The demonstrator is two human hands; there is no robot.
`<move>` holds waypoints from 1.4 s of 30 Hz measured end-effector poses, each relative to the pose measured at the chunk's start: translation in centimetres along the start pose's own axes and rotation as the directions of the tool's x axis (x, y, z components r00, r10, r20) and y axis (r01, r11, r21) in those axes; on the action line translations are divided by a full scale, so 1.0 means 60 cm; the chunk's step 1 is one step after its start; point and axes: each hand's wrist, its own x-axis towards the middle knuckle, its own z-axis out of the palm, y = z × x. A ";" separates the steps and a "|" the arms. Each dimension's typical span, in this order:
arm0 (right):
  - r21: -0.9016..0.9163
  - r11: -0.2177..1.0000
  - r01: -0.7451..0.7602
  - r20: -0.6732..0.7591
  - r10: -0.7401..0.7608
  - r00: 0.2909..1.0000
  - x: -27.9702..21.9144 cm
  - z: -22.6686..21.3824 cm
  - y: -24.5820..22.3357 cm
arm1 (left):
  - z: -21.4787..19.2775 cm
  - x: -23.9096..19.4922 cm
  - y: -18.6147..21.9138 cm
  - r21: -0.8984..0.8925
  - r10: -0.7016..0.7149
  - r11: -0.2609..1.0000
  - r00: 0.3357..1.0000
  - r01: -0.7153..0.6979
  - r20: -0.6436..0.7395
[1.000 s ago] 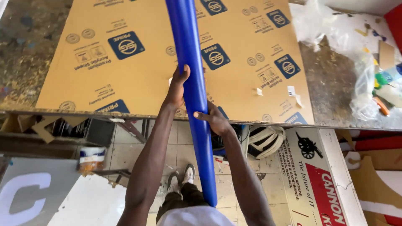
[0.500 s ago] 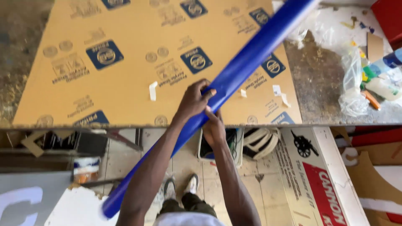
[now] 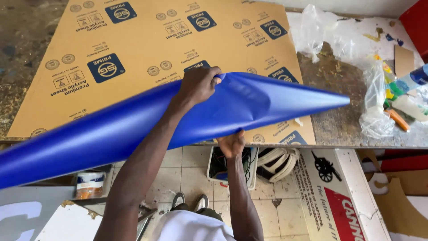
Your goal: The person is preparing and applying a blue vinyl sheet onto a large acrylic board by unrolling it, smoothing it by hand, and trimming it with a utility knife.
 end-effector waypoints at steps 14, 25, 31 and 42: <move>-0.182 0.982 -0.044 0.052 0.055 0.997 0.097 -0.145 0.041 | 0.018 0.245 -0.210 0.247 0.198 0.959 0.951 -0.138 -0.238; -0.430 0.861 -0.270 -0.222 0.189 0.956 0.246 0.033 0.115 | -0.020 0.436 -0.393 0.413 0.387 0.891 0.796 -0.191 -0.466; -0.764 0.437 -0.474 -0.374 0.299 0.878 0.337 0.066 0.055 | -0.022 0.509 -0.449 0.416 0.438 0.877 0.751 -0.238 -0.494; -0.591 -0.804 -0.057 0.217 -0.227 0.949 0.818 0.044 -0.102 | 0.021 0.673 -0.573 0.395 0.118 0.918 0.961 -0.010 -0.249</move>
